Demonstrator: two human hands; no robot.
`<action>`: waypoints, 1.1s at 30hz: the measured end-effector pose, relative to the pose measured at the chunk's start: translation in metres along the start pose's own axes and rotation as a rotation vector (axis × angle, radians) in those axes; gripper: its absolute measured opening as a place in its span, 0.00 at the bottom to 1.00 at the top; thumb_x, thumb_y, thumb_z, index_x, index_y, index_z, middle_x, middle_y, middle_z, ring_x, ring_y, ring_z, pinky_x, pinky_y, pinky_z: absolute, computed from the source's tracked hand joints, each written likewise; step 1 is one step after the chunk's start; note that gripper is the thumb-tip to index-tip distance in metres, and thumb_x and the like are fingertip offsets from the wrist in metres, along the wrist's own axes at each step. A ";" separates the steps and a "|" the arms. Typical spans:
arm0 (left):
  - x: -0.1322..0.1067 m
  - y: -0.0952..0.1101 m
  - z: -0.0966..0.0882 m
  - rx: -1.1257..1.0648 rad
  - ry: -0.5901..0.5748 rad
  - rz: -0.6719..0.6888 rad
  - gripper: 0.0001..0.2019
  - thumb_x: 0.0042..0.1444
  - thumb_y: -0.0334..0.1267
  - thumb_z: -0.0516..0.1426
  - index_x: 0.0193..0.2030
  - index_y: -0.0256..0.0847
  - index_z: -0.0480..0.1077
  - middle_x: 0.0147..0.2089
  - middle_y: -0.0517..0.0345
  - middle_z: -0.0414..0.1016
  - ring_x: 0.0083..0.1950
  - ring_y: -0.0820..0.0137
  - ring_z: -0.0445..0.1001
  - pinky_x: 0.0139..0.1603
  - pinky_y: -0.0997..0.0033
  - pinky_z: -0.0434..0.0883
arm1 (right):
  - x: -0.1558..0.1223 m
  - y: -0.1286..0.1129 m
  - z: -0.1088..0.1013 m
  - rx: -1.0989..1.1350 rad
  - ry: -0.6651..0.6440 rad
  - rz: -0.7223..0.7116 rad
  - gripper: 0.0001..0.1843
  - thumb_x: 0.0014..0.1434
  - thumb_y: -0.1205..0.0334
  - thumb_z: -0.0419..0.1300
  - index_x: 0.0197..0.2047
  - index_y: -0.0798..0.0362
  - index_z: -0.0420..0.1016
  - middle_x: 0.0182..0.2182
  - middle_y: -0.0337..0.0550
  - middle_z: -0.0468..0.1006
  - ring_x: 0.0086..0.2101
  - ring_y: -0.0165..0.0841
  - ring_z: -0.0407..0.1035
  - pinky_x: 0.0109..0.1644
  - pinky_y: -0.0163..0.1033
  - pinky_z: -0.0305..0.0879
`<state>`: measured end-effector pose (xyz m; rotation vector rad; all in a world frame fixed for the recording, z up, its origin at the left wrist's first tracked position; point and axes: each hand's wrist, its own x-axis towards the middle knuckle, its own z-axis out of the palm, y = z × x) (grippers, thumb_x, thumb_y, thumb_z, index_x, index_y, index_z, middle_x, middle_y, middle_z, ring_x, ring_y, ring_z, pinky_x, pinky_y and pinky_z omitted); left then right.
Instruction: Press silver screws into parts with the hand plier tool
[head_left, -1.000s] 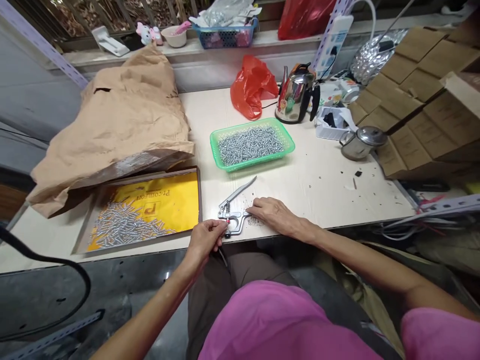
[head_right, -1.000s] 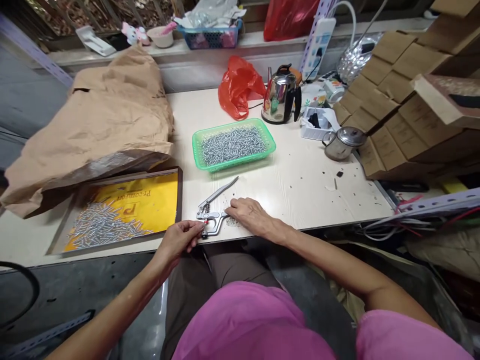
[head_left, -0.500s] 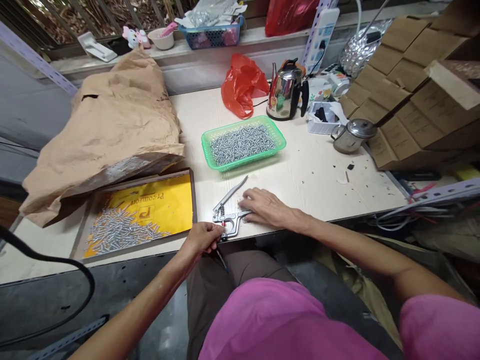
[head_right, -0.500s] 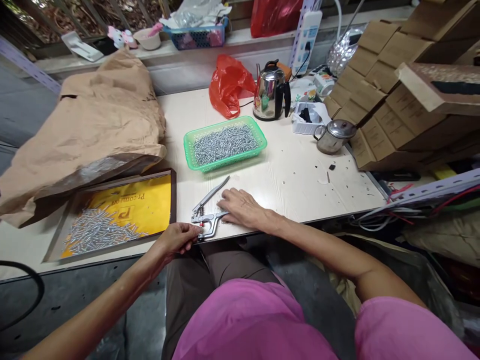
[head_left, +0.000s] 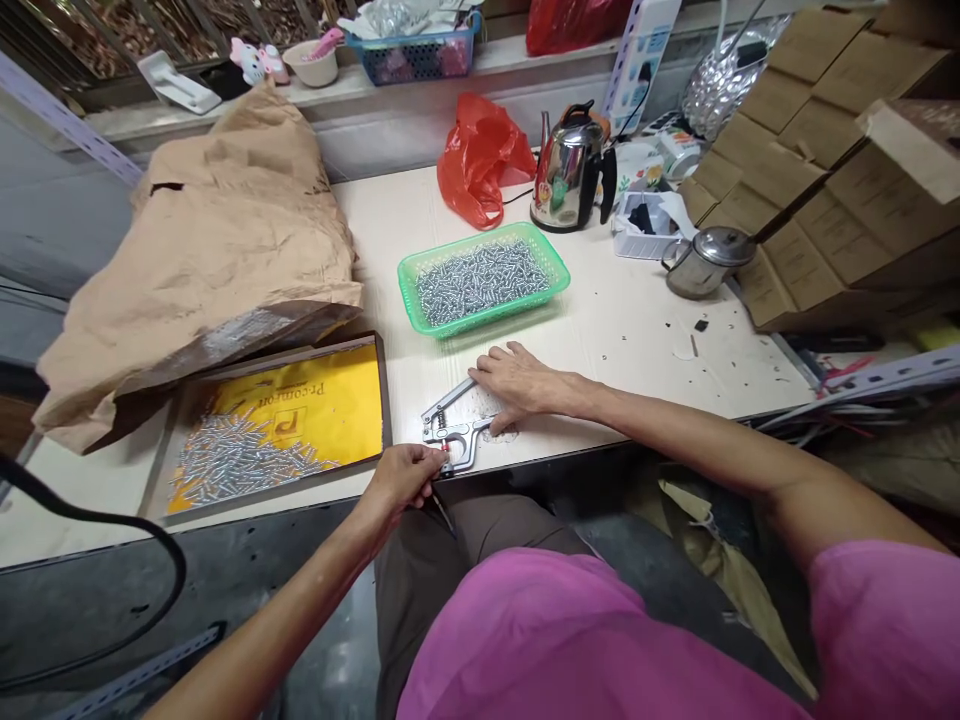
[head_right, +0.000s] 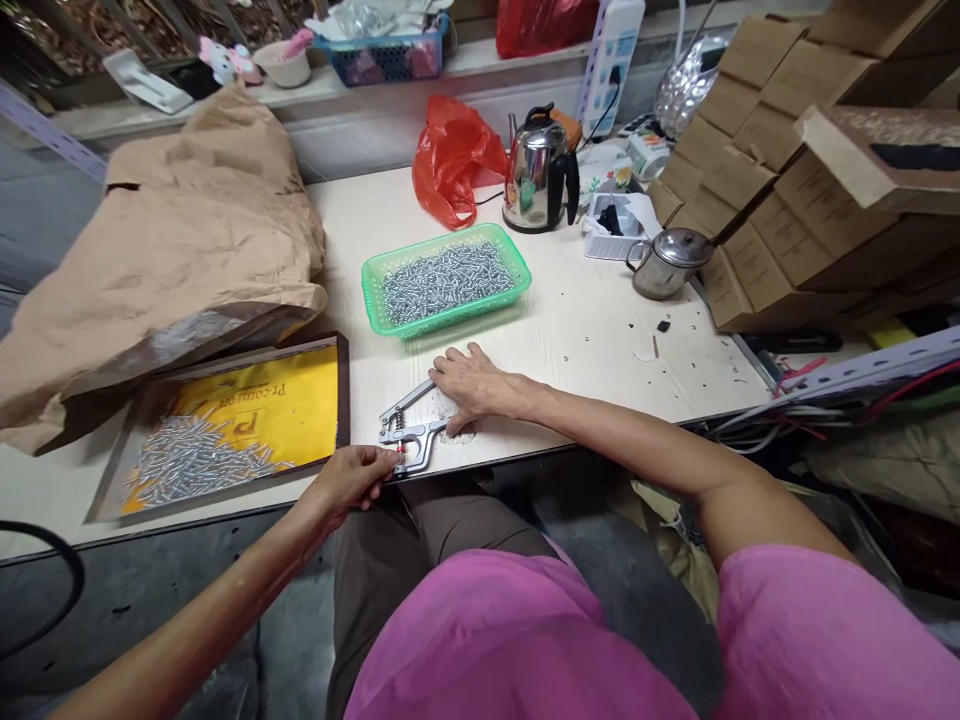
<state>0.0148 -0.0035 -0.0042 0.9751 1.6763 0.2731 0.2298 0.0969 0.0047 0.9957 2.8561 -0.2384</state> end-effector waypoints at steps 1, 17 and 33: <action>-0.001 0.000 0.000 0.007 -0.002 0.002 0.22 0.42 0.58 0.60 0.22 0.40 0.62 0.14 0.68 0.58 0.15 0.79 0.55 0.16 0.78 0.53 | -0.001 -0.001 0.000 -0.001 -0.003 0.006 0.38 0.50 0.35 0.62 0.50 0.61 0.69 0.47 0.57 0.70 0.48 0.48 0.60 0.50 0.50 0.54; 0.021 0.050 0.031 1.037 0.248 0.861 0.27 0.56 0.33 0.58 0.62 0.31 0.59 0.57 0.40 0.68 0.57 0.55 0.64 0.56 0.57 0.67 | -0.019 -0.007 0.008 0.073 0.042 0.044 0.31 0.53 0.47 0.66 0.52 0.60 0.68 0.47 0.55 0.70 0.48 0.44 0.61 0.47 0.45 0.57; 0.038 0.054 0.032 1.051 0.185 0.913 0.10 0.62 0.40 0.54 0.43 0.37 0.72 0.40 0.51 0.71 0.45 0.62 0.67 0.43 0.64 0.67 | -0.031 -0.014 0.013 0.110 0.030 0.113 0.11 0.66 0.62 0.53 0.43 0.60 0.73 0.39 0.51 0.74 0.43 0.38 0.66 0.44 0.40 0.57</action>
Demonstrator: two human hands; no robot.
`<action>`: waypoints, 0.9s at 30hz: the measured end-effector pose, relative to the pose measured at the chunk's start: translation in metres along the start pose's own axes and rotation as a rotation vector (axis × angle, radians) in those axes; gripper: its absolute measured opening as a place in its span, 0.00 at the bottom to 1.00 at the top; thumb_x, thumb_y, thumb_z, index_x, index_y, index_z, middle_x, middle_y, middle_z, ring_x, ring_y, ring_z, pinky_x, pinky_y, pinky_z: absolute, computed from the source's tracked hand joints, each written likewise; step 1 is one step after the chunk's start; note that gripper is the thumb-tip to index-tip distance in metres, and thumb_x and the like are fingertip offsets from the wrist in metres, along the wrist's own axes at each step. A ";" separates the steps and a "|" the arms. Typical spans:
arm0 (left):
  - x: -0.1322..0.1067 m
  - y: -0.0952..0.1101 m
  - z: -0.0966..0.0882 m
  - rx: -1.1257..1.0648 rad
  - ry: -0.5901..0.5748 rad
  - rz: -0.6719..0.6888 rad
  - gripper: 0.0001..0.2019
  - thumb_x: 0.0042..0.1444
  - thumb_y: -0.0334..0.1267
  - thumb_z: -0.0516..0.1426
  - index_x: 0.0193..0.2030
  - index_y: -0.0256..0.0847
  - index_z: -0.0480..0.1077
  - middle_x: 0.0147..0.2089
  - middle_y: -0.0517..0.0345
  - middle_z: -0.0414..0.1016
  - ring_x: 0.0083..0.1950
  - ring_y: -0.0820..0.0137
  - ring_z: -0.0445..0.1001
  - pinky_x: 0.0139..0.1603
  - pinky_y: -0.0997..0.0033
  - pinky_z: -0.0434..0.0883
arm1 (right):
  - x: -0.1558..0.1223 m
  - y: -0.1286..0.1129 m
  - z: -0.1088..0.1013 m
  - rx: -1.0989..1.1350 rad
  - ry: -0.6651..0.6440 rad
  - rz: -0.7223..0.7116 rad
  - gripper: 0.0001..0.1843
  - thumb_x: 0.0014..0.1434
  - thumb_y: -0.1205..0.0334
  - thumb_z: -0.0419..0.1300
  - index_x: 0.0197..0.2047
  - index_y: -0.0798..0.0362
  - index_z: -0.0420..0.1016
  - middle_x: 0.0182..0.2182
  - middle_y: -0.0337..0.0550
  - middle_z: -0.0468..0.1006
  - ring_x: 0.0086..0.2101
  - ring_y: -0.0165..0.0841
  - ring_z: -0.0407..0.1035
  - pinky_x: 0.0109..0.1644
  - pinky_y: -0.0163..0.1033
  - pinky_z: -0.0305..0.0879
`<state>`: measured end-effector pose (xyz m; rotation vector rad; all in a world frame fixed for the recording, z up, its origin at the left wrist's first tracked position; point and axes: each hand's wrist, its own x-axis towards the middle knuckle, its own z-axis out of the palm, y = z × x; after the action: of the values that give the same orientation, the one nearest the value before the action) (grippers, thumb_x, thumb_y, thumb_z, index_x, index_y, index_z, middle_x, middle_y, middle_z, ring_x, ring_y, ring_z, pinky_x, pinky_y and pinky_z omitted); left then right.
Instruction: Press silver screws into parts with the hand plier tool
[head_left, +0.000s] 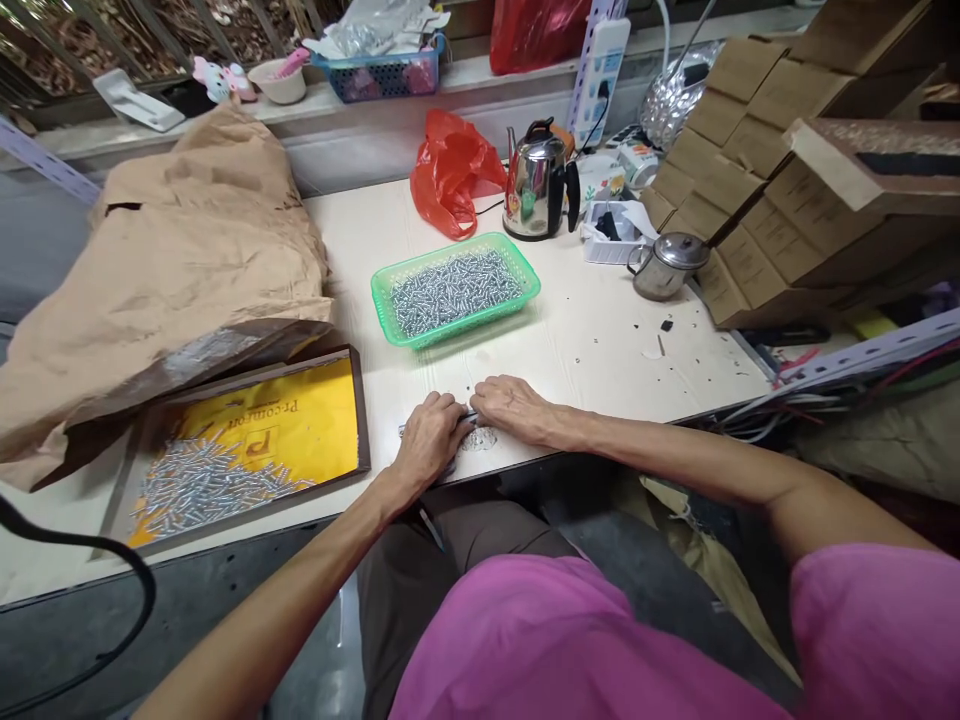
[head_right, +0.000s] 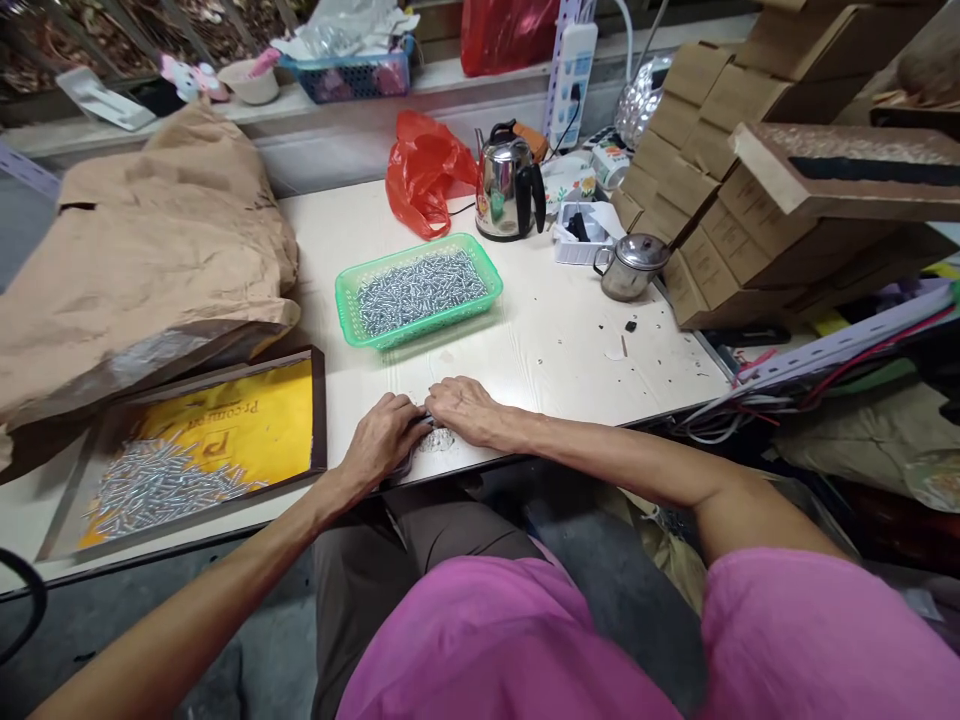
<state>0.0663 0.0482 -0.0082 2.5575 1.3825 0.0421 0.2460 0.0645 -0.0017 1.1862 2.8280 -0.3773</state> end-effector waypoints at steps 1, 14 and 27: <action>0.000 0.001 0.000 0.001 0.003 -0.012 0.09 0.62 0.39 0.53 0.41 0.38 0.72 0.39 0.51 0.72 0.44 0.62 0.67 0.43 0.64 0.67 | 0.000 0.001 0.003 0.008 0.005 0.004 0.12 0.67 0.62 0.52 0.42 0.59 0.74 0.38 0.50 0.74 0.42 0.37 0.66 0.43 0.40 0.57; -0.039 0.043 0.037 -0.087 0.252 0.030 0.17 0.64 0.36 0.49 0.58 0.37 0.64 0.63 0.43 0.65 0.68 0.56 0.57 0.64 0.51 0.62 | 0.011 0.033 -0.005 0.040 0.071 -0.012 0.15 0.65 0.55 0.55 0.43 0.57 0.76 0.38 0.49 0.74 0.40 0.36 0.65 0.44 0.38 0.55; -0.057 0.060 0.054 -0.245 0.275 0.062 0.21 0.62 0.44 0.53 0.60 0.40 0.63 0.61 0.44 0.67 0.66 0.54 0.62 0.65 0.49 0.60 | 0.039 -0.025 -0.017 -0.047 0.090 -0.347 0.10 0.63 0.61 0.56 0.44 0.49 0.78 0.42 0.46 0.73 0.44 0.39 0.60 0.42 0.41 0.52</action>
<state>0.0917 -0.0409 -0.0429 2.4531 1.2914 0.5574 0.2012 0.0791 0.0143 0.7186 3.1029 -0.2746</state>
